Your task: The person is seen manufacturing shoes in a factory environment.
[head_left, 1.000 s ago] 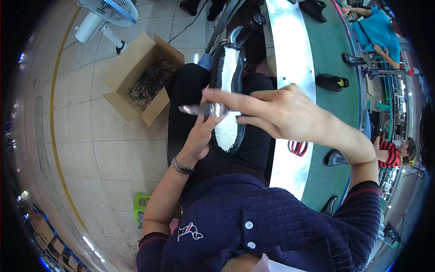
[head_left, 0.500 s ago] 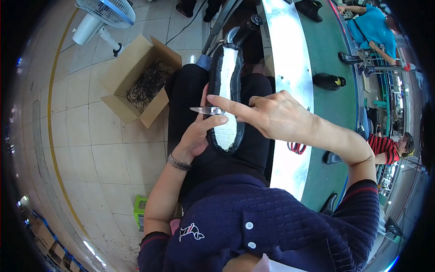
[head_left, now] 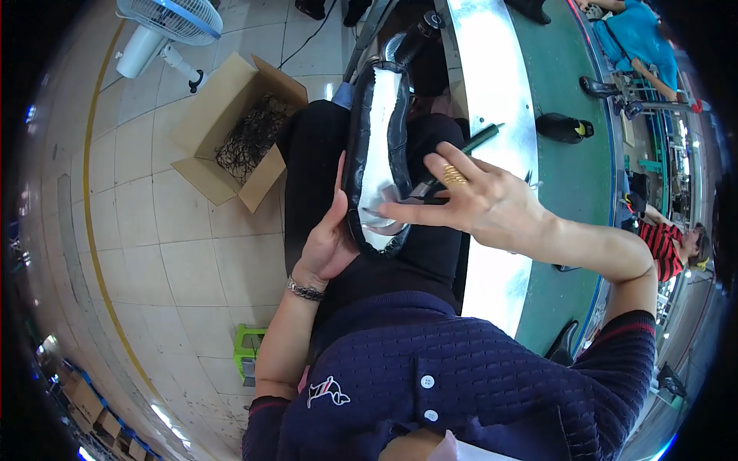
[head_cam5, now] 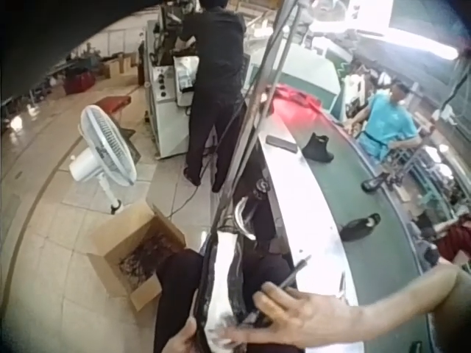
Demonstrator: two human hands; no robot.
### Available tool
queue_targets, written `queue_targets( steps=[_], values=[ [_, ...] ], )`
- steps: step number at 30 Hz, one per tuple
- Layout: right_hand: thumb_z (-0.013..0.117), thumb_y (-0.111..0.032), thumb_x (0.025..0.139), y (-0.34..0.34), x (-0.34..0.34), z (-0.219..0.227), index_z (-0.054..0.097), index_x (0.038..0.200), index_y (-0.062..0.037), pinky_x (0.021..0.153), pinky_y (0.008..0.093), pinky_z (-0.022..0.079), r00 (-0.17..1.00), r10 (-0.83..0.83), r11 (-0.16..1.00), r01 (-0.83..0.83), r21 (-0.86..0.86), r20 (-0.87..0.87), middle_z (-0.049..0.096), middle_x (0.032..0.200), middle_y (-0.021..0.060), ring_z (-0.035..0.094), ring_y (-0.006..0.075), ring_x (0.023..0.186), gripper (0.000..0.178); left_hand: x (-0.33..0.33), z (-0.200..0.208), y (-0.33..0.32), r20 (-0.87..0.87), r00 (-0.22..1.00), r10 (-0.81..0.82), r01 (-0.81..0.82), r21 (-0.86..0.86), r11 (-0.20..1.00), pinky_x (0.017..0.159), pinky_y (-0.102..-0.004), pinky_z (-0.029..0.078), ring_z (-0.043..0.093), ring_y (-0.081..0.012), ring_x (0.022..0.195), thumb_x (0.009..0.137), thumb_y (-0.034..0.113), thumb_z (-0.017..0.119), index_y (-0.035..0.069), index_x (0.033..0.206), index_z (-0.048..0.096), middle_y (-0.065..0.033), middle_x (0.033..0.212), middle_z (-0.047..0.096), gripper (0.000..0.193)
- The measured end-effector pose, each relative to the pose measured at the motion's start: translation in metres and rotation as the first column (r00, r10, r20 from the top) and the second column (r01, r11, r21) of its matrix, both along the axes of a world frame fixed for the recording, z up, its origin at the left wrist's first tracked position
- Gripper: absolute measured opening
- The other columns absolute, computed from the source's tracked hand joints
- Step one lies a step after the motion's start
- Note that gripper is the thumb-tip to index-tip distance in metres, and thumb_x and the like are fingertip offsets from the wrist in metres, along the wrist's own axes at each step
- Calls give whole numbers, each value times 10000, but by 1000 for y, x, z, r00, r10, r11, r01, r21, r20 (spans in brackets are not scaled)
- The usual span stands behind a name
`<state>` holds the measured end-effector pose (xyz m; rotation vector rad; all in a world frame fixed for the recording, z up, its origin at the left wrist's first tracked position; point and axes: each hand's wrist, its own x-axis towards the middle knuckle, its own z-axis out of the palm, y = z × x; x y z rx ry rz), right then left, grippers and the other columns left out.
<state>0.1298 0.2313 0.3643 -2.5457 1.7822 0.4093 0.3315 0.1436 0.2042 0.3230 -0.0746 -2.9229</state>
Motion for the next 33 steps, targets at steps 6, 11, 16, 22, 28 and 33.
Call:
queue_targets(
  steps=[6,11,16,22,28,33],
  values=[
    [542,-103,868,-16,-3,1,394,1415,-430,604,282,543,992,56,975,-79,210,113,617,894,138,646,220,824,654,-9,29,7,179,974,138,-83,-285,955,1120,-428,326,419,-263,1333,1020,455,372,134,1535,168,-134,1485,377,640],
    [614,-141,899,-6,-6,-8,406,1443,-291,514,360,543,849,-314,889,106,445,425,612,587,100,654,261,547,601,-16,38,8,189,957,220,-121,-432,894,1131,-347,273,343,-200,1377,1014,387,464,167,1557,87,-86,1540,285,697],
    [591,-44,863,-15,3,37,390,1457,-296,412,337,505,836,-451,773,191,605,313,637,645,136,648,248,535,675,-20,25,21,247,915,320,-138,-554,821,1119,-338,299,348,-184,1363,1017,308,478,140,1552,112,-92,1537,287,670],
    [590,-131,848,-17,18,5,312,1508,-280,337,275,437,923,0,998,-21,51,385,615,638,69,576,141,422,732,-13,10,26,137,945,296,-128,-676,725,958,-308,461,530,-168,1148,897,47,632,149,1550,-32,-92,1336,457,937],
    [573,-130,814,6,43,1,284,1510,-367,335,249,418,957,99,993,-76,-93,272,468,561,37,494,84,410,790,0,25,19,578,800,162,341,-660,669,839,-284,517,633,-132,899,733,60,825,-6,1164,566,-51,1010,653,506],
    [532,-148,900,9,24,-30,203,1537,-264,373,272,462,932,-251,954,194,228,260,586,618,122,594,153,446,726,-1,24,18,300,954,22,151,-543,826,866,-270,491,595,-123,1010,811,53,756,41,1161,572,-39,1065,630,395]
  ],
)
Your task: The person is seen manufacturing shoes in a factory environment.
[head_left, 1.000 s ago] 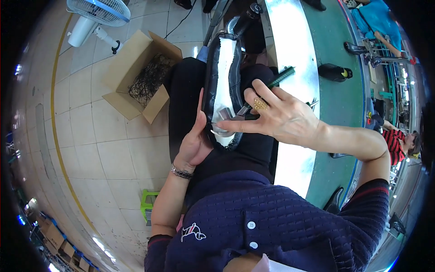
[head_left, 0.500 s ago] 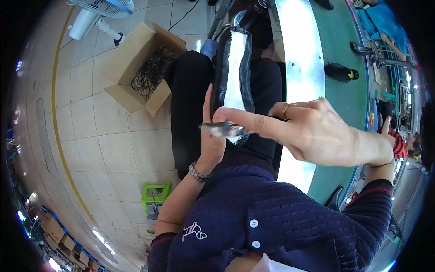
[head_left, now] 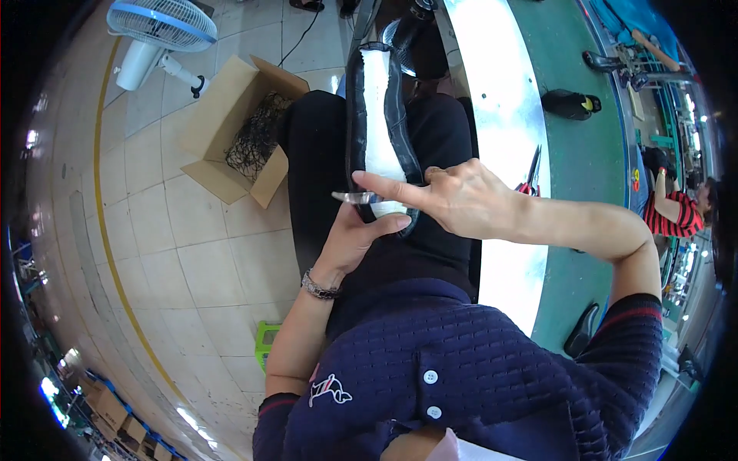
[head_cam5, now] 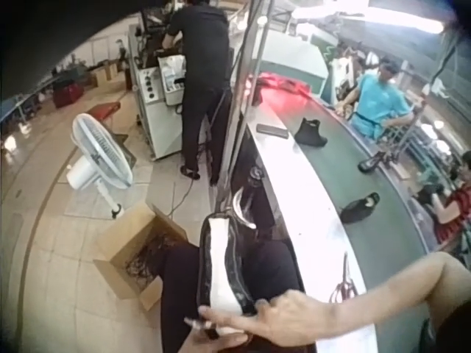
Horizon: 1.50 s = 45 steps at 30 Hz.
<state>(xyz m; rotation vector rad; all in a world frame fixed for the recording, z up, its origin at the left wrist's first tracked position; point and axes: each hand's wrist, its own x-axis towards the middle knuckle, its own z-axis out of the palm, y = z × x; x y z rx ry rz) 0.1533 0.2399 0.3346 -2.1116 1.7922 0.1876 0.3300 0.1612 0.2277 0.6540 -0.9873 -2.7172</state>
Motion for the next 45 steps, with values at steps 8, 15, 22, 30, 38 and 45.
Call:
queue_targets(
  steps=[8,15,22,30,38,45],
  values=[
    [568,-232,927,-37,-16,15,270,1505,-241,484,409,536,968,-244,966,237,107,56,638,629,152,664,283,545,650,-12,2,-13,116,985,-125,137,-97,986,927,-311,474,586,-133,1037,741,87,832,44,1226,551,-30,1152,613,563],
    [595,-217,927,-11,-52,13,347,1472,-173,522,389,505,842,-369,874,458,-160,394,604,597,134,637,285,518,601,-64,19,-79,27,998,49,-54,253,966,953,-332,463,535,-151,1144,780,160,798,86,1405,358,-60,1261,540,767],
    [319,-433,1036,81,-39,-26,605,1188,-40,645,252,383,-127,-562,502,733,459,817,620,713,28,547,96,713,509,-66,12,-77,201,968,-151,164,-50,985,1039,-335,391,488,-188,1201,783,170,781,31,1462,274,-84,1302,499,859],
    [722,9,769,118,-22,-50,590,1010,-45,655,273,496,-479,-572,509,430,746,666,700,870,157,625,157,671,280,-39,-43,-27,-133,937,-323,221,-489,844,1148,-367,224,257,-220,1415,564,77,919,217,1499,-246,-111,1553,211,1500],
    [488,-473,992,96,-12,-44,659,814,-45,532,220,435,-345,-747,537,191,821,569,580,611,1,547,82,544,495,-41,-25,-28,-165,948,-272,220,-275,936,1099,-334,302,397,-227,1306,652,454,875,157,1548,38,-105,1435,380,1261],
    [490,-528,973,83,-2,-43,609,676,-60,511,220,431,-185,-811,530,170,831,555,547,566,-9,541,77,510,567,-50,1,-6,108,992,58,-19,-335,942,799,-232,428,476,-79,889,857,532,680,80,1218,386,-17,1002,492,649]
  ],
)
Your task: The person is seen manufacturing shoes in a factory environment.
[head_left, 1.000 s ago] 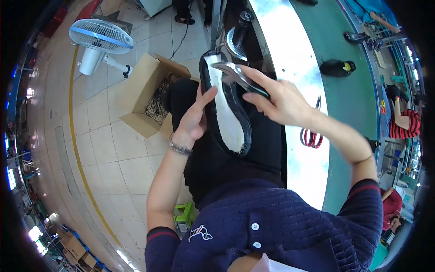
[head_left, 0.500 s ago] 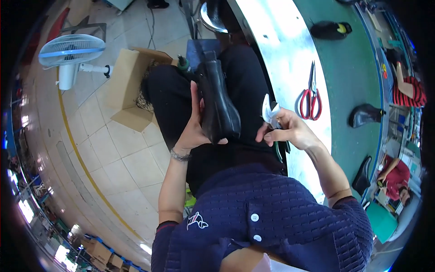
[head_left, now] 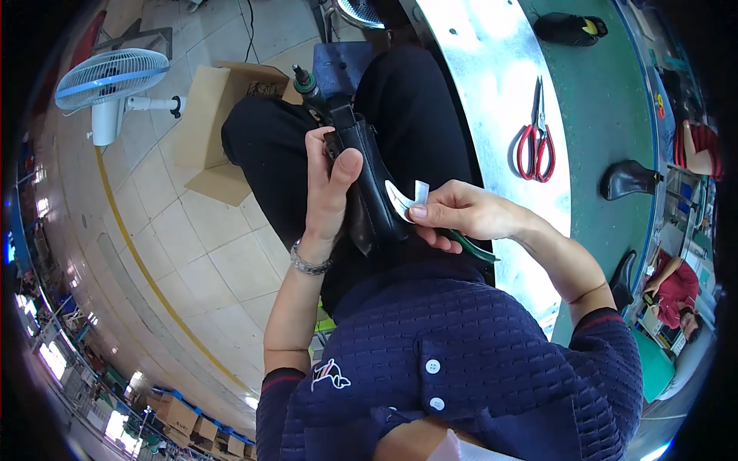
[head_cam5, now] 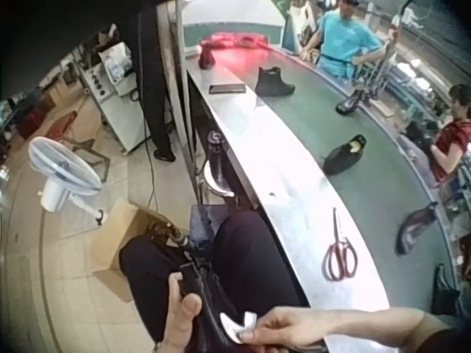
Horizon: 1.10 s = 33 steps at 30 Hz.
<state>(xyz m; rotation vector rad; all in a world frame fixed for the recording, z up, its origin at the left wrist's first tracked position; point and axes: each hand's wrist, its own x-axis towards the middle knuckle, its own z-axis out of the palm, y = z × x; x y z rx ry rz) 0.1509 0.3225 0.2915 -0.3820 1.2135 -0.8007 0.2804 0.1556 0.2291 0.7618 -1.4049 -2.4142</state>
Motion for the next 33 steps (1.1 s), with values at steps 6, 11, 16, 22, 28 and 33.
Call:
queue_targets(
  steps=[6,11,16,22,28,33],
  values=[
    [493,-498,979,-2,-5,9,549,609,-47,464,243,411,989,145,989,-144,15,-39,510,530,-1,530,102,478,586,-4,12,11,-45,999,25,-27,-54,998,686,-199,427,479,-51,758,887,498,655,64,1142,483,9,898,516,533],
    [522,-490,966,-14,-9,24,554,599,-22,453,283,412,864,333,941,-332,71,-378,510,496,27,516,133,431,596,-4,12,12,2,999,40,-40,-76,996,692,-200,420,480,-48,763,895,455,650,75,1116,520,15,904,522,459],
    [522,-482,968,-27,-13,34,560,579,-12,451,299,425,686,436,871,-483,83,-582,523,479,46,535,144,422,612,-4,5,10,-14,996,87,-88,-107,990,697,-205,406,467,-49,758,903,426,640,68,1082,539,21,891,523,413],
    [496,-454,991,-19,8,30,541,537,-14,436,296,425,885,223,974,-185,131,-409,514,452,48,551,139,420,634,-8,4,8,-19,992,125,-126,-105,986,702,-202,397,461,-47,759,919,398,626,64,1046,554,30,877,525,364],
    [516,-486,970,-13,19,21,555,514,15,413,358,399,820,117,992,-127,22,-561,482,427,125,546,257,386,678,-9,-3,4,-36,991,131,-134,-98,986,698,-203,395,458,-42,762,919,395,631,64,1014,562,38,869,526,351],
    [527,-478,966,-3,26,27,574,529,17,412,372,400,714,155,976,-219,-8,-683,475,420,129,540,270,383,661,-9,-4,0,-45,993,110,-112,-49,992,692,-199,390,454,-33,761,921,404,632,75,995,565,46,866,525,344]
  ],
)
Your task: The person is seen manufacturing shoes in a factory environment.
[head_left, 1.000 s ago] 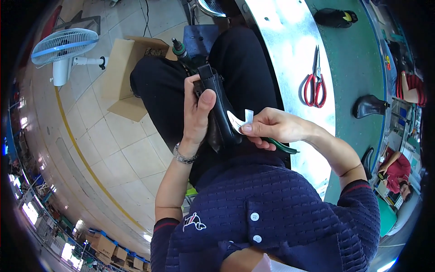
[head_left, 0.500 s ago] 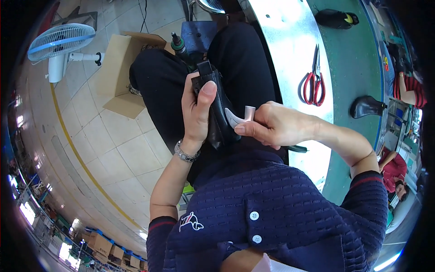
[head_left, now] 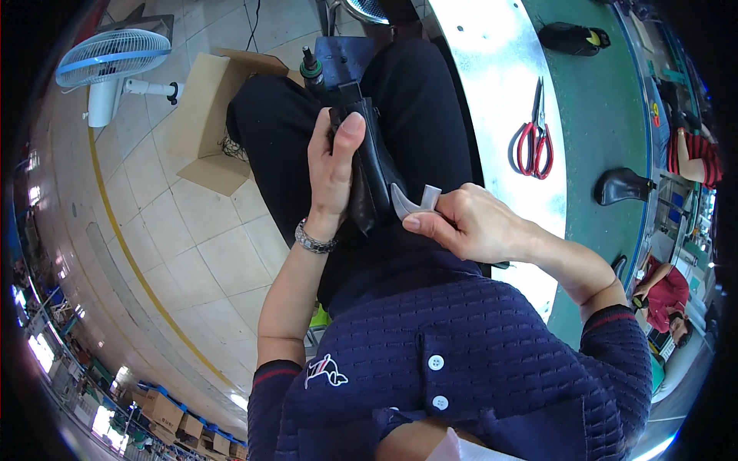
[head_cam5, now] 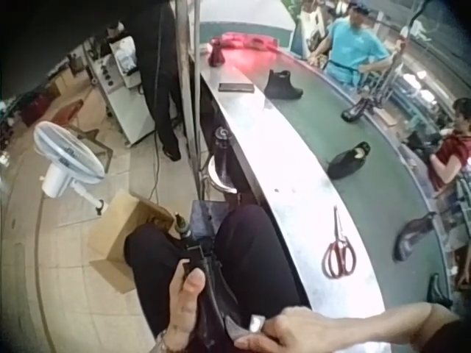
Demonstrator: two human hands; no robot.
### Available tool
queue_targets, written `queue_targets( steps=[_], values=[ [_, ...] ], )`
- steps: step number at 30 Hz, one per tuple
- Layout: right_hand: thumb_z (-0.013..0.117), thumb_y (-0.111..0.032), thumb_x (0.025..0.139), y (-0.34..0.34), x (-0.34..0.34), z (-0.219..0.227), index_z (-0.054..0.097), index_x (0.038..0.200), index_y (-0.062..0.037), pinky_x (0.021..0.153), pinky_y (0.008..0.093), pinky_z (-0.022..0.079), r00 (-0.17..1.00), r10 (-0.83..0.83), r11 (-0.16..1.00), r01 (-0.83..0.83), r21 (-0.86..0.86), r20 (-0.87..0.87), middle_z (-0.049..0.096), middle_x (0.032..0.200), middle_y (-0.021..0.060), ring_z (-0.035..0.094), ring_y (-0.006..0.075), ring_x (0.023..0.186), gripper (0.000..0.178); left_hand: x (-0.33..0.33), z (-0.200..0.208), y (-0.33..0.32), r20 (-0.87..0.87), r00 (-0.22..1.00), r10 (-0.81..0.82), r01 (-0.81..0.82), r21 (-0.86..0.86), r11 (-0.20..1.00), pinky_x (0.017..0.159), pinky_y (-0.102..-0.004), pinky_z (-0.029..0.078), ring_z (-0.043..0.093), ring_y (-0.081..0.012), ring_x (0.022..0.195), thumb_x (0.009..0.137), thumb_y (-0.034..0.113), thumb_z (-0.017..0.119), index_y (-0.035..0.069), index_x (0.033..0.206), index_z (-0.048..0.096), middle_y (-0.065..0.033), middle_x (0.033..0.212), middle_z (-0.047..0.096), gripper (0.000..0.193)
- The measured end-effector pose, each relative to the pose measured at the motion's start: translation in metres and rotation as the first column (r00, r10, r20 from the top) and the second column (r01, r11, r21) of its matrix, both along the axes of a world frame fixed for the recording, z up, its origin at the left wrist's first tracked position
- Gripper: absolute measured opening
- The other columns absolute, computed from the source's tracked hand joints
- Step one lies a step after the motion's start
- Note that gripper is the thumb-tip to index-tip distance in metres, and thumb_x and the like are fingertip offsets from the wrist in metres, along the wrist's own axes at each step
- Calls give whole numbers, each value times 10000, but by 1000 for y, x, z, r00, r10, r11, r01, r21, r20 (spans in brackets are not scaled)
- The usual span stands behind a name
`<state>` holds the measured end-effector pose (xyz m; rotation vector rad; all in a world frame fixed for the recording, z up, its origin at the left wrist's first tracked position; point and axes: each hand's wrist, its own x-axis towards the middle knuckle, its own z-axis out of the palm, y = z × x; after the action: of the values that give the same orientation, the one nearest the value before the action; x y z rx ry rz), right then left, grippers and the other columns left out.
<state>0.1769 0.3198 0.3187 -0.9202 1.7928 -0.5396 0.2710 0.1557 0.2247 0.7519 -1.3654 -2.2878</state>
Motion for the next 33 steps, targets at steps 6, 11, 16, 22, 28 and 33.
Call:
queue_targets(
  steps=[6,11,16,22,28,33],
  values=[
    [584,-476,928,15,10,-5,670,645,-5,458,387,475,965,184,977,-201,-75,-186,567,500,160,601,301,451,556,-2,0,-9,7,1000,2,-3,88,996,701,-194,409,479,-30,767,931,421,613,85,1013,562,46,880,537,350],
    [554,-404,969,13,-3,3,598,895,-2,443,305,420,993,0,995,13,-104,121,536,520,75,570,185,444,411,0,0,-10,24,1000,-5,2,136,991,724,-198,427,502,-39,804,939,460,586,88,1097,535,31,930,542,407],
    [474,-411,1011,-15,-24,-6,501,969,-36,425,225,382,809,-231,973,197,120,541,484,586,-6,487,76,434,378,5,4,-2,11,1000,-3,2,96,995,706,-196,430,504,-45,776,935,475,586,86,1071,524,26,903,528,417],
    [488,-460,995,-21,-31,-19,526,948,-43,401,223,377,732,-208,977,128,169,649,472,569,-10,482,72,426,422,8,5,4,-53,999,4,-5,-16,1000,652,-192,410,469,-29,723,938,430,603,86,970,514,39,834,499,356],
    [556,-419,972,-33,-36,-4,530,1080,15,408,249,393,883,-98,978,1,206,459,485,522,16,495,92,414,448,11,4,5,-42,999,18,-19,-26,999,649,-192,407,467,-28,717,933,429,610,76,981,520,43,830,504,367],
    [552,-394,980,-38,-38,1,536,992,13,413,251,399,943,-7,983,-55,177,331,479,538,15,500,91,421,407,9,6,4,-19,999,40,-40,-6,999,648,-192,400,457,-27,716,925,415,623,77,965,524,45,826,500,354]
  ],
)
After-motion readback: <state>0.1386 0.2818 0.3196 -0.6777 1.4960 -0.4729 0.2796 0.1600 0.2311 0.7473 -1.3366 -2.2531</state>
